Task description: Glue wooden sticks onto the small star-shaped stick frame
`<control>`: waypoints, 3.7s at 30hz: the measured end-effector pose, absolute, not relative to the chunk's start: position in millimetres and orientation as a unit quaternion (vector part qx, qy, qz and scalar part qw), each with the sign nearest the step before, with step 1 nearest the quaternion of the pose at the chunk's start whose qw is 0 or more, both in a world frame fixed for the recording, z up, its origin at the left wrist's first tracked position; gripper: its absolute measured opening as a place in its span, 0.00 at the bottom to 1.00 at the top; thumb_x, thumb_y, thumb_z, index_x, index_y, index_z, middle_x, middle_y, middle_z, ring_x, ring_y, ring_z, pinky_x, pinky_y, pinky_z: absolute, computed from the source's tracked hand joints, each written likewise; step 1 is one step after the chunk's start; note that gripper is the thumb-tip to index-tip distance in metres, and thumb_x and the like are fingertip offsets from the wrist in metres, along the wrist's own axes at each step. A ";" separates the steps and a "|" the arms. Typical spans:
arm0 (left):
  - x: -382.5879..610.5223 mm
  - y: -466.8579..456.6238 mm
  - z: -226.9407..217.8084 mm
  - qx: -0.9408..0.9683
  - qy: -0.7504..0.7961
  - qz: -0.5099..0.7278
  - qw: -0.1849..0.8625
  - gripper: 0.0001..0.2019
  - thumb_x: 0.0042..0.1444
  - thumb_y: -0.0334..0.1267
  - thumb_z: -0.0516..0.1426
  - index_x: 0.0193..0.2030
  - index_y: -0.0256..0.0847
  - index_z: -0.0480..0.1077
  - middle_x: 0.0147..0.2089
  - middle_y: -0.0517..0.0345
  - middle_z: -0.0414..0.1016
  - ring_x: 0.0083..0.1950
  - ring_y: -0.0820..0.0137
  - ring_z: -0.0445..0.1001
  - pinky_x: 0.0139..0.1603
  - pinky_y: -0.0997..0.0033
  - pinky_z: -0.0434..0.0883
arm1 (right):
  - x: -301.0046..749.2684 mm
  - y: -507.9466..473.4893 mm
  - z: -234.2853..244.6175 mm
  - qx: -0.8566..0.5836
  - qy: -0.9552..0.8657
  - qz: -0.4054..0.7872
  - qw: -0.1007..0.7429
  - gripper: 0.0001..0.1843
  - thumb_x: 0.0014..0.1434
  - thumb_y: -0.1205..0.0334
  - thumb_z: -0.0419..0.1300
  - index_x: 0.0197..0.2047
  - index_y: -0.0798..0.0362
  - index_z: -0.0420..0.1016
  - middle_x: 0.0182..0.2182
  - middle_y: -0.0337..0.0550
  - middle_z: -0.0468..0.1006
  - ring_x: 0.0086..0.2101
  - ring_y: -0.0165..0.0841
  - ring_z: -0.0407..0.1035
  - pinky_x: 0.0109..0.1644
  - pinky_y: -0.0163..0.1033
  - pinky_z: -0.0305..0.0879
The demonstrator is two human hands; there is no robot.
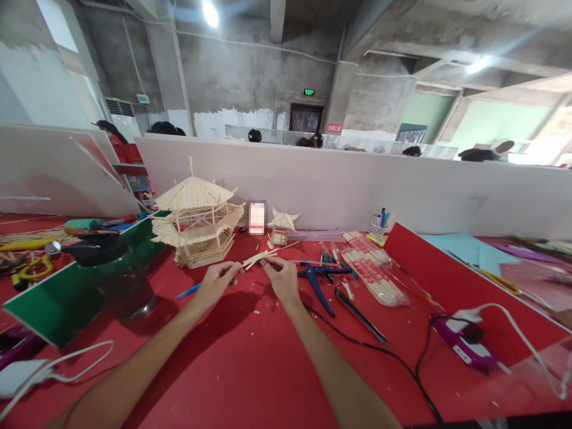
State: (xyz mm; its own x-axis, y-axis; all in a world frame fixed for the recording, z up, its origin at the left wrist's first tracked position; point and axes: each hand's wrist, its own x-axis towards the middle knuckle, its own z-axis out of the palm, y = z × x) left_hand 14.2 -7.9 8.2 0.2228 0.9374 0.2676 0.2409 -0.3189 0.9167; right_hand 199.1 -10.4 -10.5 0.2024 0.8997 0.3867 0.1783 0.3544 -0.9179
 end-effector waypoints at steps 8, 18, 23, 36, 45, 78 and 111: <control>14.1 -10.0 7.4 0.694 0.448 0.438 0.353 0.21 0.57 0.55 0.53 0.28 0.38 0.74 0.20 0.60 0.69 0.24 0.70 0.66 0.28 0.73 0.60 | 195.4 -10.0 -14.6 -0.483 -0.511 0.336 0.627 0.16 0.49 0.50 0.65 0.32 0.54 0.82 0.26 0.43 0.80 0.26 0.35 0.70 0.28 0.36 0.64; 14.7 -11.0 5.8 0.716 0.448 0.426 0.324 0.21 0.59 0.53 0.52 0.25 0.39 0.71 0.20 0.61 0.70 0.24 0.71 0.66 0.29 0.72 0.59 | 189.2 -10.3 -13.3 -0.466 -0.405 0.466 0.633 0.13 0.41 0.53 0.64 0.27 0.55 0.74 0.18 0.33 0.67 0.17 0.23 0.54 0.17 0.28 0.45; 14.6 -10.9 5.4 0.713 0.448 0.428 0.328 0.21 0.59 0.53 0.52 0.26 0.39 0.72 0.20 0.61 0.69 0.24 0.71 0.65 0.28 0.73 0.59 | 189.2 -11.1 -12.9 -0.440 -0.406 0.511 0.617 0.09 0.39 0.58 0.62 0.23 0.54 0.69 0.15 0.29 0.61 0.17 0.22 0.51 0.18 0.28 0.42; 4.5 -6.7 11.5 0.710 0.435 0.460 0.308 0.18 0.62 0.50 0.51 0.33 0.39 0.71 0.23 0.62 0.70 0.26 0.71 0.68 0.30 0.73 0.64 | 201.6 -22.6 -12.1 -0.405 -0.613 0.556 0.389 0.23 0.52 0.43 0.63 0.34 0.57 0.80 0.24 0.40 0.75 0.18 0.21 0.57 0.19 0.29 0.47; -3.4 -5.9 9.7 0.788 0.441 0.388 0.182 0.19 0.66 0.48 0.47 0.30 0.40 0.70 0.25 0.63 0.70 0.29 0.71 0.68 0.34 0.73 0.60 | 222.6 -21.2 -0.1 -0.407 -0.564 0.537 0.478 0.21 0.52 0.44 0.65 0.37 0.55 0.76 0.31 0.45 0.81 0.24 0.28 0.69 0.21 0.29 0.54; -5.3 -4.6 4.8 0.805 0.463 0.367 0.049 0.13 0.65 0.43 0.49 0.39 0.42 0.73 0.41 0.57 0.74 0.40 0.69 0.72 0.42 0.71 0.67 | 209.3 -19.5 -10.6 -0.438 -0.577 0.512 0.462 0.22 0.50 0.41 0.63 0.32 0.54 0.73 0.23 0.44 0.80 0.16 0.26 0.64 0.17 0.29 0.56; -37.3 18.5 16.7 0.776 0.541 0.318 0.070 0.13 0.60 0.44 0.53 0.35 0.44 0.77 0.38 0.53 0.80 0.39 0.63 0.74 0.41 0.68 0.67 | 216.6 -21.3 -0.9 -0.403 -0.531 0.526 0.527 0.22 0.50 0.41 0.65 0.33 0.53 0.74 0.24 0.43 0.80 0.17 0.25 0.61 0.18 0.30 0.48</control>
